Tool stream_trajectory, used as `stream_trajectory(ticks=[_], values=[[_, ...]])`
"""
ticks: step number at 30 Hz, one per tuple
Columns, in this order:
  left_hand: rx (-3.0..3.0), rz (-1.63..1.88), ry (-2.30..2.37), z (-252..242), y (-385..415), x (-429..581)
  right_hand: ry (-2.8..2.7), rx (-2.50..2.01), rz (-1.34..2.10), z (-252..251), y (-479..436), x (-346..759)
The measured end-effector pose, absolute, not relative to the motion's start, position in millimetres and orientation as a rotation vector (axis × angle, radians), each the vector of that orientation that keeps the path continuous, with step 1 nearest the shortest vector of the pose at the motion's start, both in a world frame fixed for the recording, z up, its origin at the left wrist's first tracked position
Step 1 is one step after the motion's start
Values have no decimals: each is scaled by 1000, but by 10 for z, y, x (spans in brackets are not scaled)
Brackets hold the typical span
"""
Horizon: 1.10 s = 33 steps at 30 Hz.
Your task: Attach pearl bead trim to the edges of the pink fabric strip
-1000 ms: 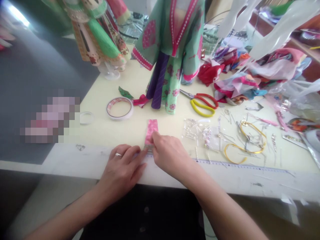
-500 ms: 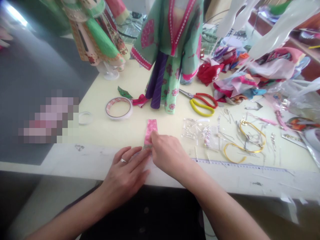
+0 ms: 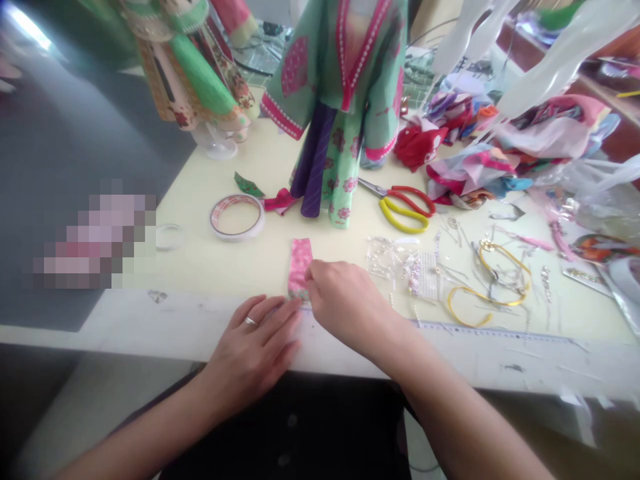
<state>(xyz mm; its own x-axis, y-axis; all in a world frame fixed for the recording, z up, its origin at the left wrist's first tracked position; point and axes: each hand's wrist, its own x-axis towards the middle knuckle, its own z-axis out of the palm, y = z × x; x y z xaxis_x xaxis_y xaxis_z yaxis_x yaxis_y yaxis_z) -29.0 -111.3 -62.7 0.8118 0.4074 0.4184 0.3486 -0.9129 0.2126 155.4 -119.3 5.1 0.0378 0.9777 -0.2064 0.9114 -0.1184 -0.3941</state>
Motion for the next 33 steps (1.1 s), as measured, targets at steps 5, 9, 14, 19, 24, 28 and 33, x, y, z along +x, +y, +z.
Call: stream_trajectory(ticks=[5,9,14,19,24,28,33], values=[[2844,694,605,-627,-1117,-296,-1887,-2134,574,35,-1304,1617],[2820,702,609,-627,-1107,-282,-1856,-2008,498,-125,-1486,1629],[2809,702,613,-625,-1104,-278,-1884,-1830,356,-346,-1675,1582],[2810,694,609,-624,-1104,-280,-2034,-1736,144,-404,-1755,1534],[2808,695,606,-629,-1098,-280,-2125,-1691,49,-432,-1804,1540],[2803,692,605,-622,-1103,-283,-2157,-1692,8,-469,-1824,1549],[2806,692,601,-614,-1100,-285,-2161,-1694,-26,-501,-1797,1550]])
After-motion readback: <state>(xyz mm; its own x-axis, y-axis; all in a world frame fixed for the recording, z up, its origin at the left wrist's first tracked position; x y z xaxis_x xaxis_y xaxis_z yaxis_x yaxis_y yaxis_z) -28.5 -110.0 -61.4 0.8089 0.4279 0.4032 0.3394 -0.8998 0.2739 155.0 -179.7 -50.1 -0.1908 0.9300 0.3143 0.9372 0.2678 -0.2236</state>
